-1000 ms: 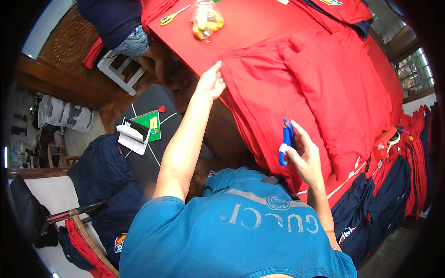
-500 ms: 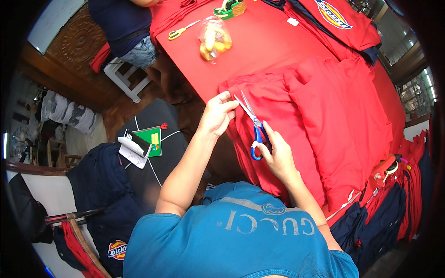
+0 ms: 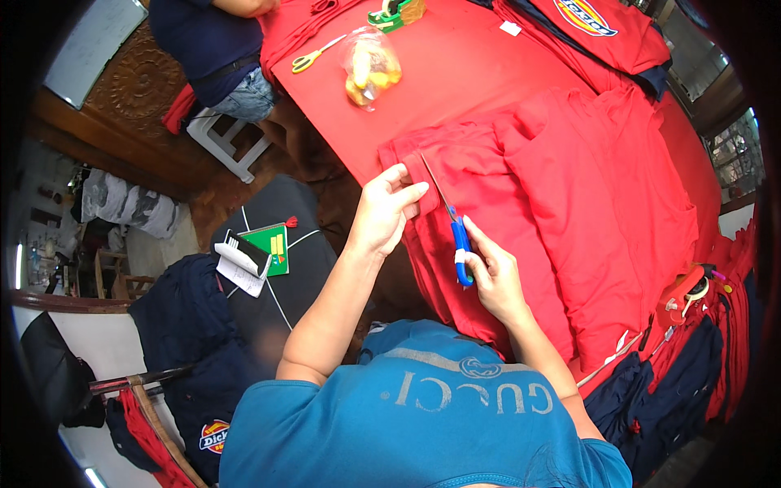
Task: The person uses blue-handled scissors to cut tags and threads from a stack of red jackets on a table. They repeatedly pick up a jacket, trim the tag, and place it back on the pile.
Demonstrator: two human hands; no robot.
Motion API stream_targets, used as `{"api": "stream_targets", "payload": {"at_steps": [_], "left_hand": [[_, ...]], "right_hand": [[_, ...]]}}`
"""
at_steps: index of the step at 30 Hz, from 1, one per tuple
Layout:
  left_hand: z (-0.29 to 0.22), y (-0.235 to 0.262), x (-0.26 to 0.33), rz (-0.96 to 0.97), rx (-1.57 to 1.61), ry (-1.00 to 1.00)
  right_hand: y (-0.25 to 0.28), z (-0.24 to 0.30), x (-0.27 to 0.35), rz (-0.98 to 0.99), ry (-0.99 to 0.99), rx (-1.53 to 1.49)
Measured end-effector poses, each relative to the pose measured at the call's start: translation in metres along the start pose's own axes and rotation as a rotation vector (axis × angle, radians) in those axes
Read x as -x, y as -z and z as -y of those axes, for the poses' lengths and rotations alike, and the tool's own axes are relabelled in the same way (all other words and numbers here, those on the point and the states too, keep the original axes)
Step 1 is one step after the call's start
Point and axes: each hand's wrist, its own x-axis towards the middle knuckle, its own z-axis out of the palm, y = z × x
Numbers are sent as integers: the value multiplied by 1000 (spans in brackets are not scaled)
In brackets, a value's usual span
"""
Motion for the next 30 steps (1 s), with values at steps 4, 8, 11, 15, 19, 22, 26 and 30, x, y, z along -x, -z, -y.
{"api": "stream_targets", "payload": {"at_steps": [4,8,11,15,19,22,26,30], "left_hand": [[-1,-1,6,-1,-47,-11],[-2,-8,11,45,-96,-31],[2,-6,15,58,-156,-43],[3,-10,19,34,-135,-53],[3,-12,20,43,-128,-55],[2,-15,22,64,-132,-60],[5,-15,22,52,-260,-96],[9,-9,21,32,-457,-151]], "right_hand": [[1,5,5,10,-10,-2],[0,0,3,-49,210,81],[4,9,4,-45,131,56],[17,15,8,29,-158,-229],[21,15,7,-59,30,-150],[24,32,7,2,212,318],[18,29,7,-38,211,323],[18,26,4,-27,157,270]]}}
